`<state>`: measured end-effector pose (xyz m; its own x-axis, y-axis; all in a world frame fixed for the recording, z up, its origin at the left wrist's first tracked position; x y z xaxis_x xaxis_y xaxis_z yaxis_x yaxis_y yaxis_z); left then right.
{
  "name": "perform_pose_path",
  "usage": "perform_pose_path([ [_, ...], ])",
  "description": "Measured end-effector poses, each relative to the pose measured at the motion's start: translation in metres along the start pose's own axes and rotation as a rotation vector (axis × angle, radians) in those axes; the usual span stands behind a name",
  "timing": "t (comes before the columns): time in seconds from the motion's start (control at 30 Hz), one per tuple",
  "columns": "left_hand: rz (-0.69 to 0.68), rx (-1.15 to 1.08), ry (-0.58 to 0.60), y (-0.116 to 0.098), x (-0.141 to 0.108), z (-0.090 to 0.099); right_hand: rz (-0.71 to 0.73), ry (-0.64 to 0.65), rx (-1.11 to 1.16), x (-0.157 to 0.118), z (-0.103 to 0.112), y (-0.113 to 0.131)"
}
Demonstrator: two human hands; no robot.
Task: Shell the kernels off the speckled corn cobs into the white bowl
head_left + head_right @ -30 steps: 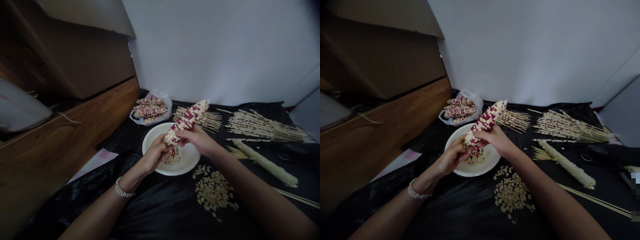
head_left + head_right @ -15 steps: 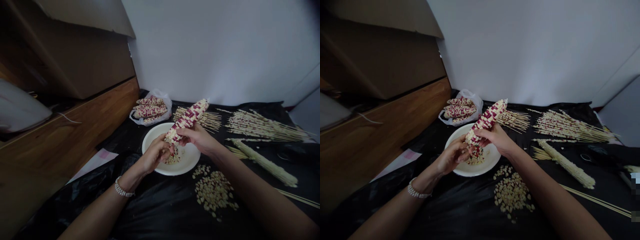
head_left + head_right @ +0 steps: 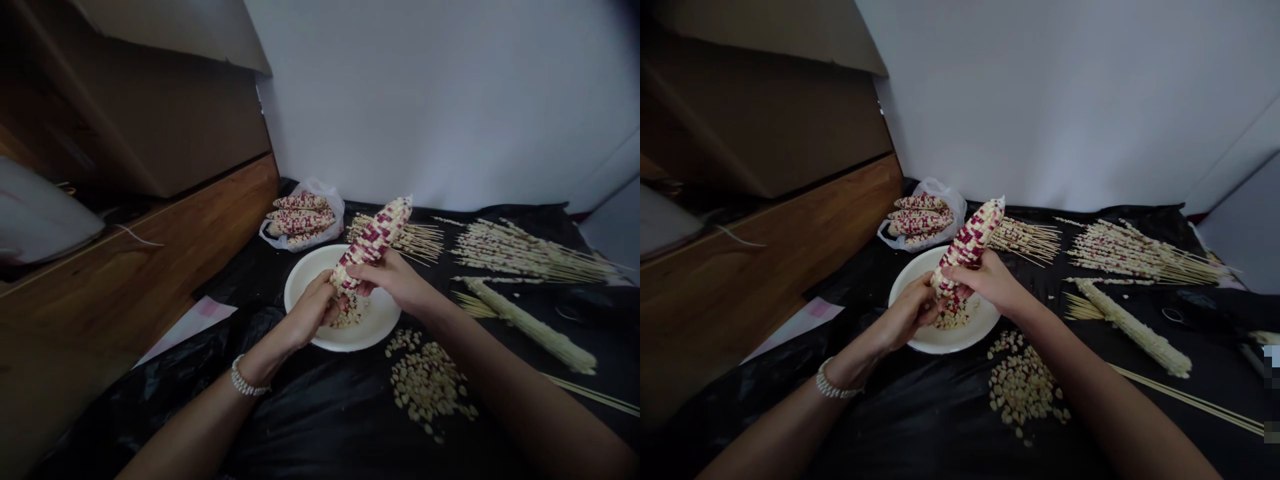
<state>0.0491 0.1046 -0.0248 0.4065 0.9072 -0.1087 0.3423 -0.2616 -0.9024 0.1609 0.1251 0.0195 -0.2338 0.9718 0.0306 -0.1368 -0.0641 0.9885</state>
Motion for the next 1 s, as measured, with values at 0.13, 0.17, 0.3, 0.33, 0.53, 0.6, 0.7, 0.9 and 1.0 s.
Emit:
perform_pose_path([
  [0.13, -0.003, -0.036, 0.052, -0.007, -0.003, -0.009, -0.027, 0.003, 0.020, 0.001, 0.003, -0.004],
  [0.17, -0.011, -0.028, 0.056, -0.008, -0.003, -0.011, -0.026, 0.004, 0.021, 0.002, 0.003, -0.005],
  [0.3, -0.036, -0.016, 0.079, -0.011, -0.005, -0.013, -0.033, 0.023, 0.046, 0.003, 0.004, -0.008],
  [0.33, -0.033, -0.025, 0.081, -0.011, -0.005, -0.014, -0.037, 0.026, 0.054, 0.003, 0.004, -0.009],
  [0.53, 0.021, -0.032, 0.055, -0.009, -0.005, -0.012, 0.035, 0.001, -0.028, 0.000, 0.002, 0.002],
  [0.6, 0.034, -0.033, 0.032, -0.008, -0.005, -0.010, 0.108, 0.004, -0.094, -0.002, -0.001, 0.010],
  [0.7, 0.036, -0.024, -0.029, -0.005, -0.006, -0.005, 0.188, -0.008, -0.178, -0.004, -0.004, 0.015],
  [0.9, 0.053, -0.019, -0.126, 0.002, -0.007, 0.003, 0.169, 0.010, -0.135, -0.001, -0.008, 0.005],
  [1.0, 0.041, -0.060, -0.138, 0.001, -0.008, 0.002, 0.142, -0.002, -0.110, -0.001, -0.009, 0.005],
])
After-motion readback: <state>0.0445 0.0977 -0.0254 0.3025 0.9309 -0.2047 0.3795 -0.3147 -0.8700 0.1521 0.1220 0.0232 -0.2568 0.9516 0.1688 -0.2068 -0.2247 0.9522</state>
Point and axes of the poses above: each hand's wrist, its own x-axis towards the middle knuckle, its own z-axis out of the back of the hand, y = z × x, the point moved 10 cm from there along x, towards the middle knuckle, and after that the axes turned 11 degrees about -x, right-handed, at the moved point
